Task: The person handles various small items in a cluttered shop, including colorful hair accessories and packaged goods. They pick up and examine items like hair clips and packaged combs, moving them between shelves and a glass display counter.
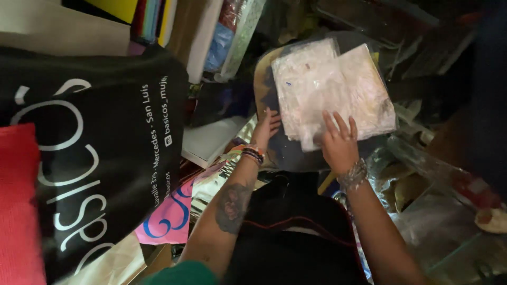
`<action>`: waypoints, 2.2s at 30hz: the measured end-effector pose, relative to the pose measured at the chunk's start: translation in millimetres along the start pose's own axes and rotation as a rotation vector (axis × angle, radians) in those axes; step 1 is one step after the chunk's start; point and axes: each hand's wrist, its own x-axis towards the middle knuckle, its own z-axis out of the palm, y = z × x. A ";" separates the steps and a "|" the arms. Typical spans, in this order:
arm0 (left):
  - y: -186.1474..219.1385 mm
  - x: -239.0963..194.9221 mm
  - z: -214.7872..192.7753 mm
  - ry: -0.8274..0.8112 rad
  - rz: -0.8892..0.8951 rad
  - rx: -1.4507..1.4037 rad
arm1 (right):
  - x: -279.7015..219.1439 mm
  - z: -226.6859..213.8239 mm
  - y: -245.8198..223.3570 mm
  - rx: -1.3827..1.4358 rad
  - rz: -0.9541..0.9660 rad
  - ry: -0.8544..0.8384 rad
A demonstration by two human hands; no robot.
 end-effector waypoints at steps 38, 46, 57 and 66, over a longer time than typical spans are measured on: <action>23.3 -15.0 100.1 0.264 0.481 0.616 | -6.7 22.3 86.4 1.161 1.139 -0.196; 75.0 -190.6 38.4 -0.252 0.523 0.020 | -18.3 -41.8 67.2 1.696 0.655 -0.481; -77.4 -409.9 -155.9 0.351 0.802 0.503 | 38.0 -138.3 -166.1 1.458 -0.037 -0.865; -84.6 -557.5 -202.6 0.711 0.416 -0.333 | 8.5 -163.2 -342.3 1.200 -0.370 -1.118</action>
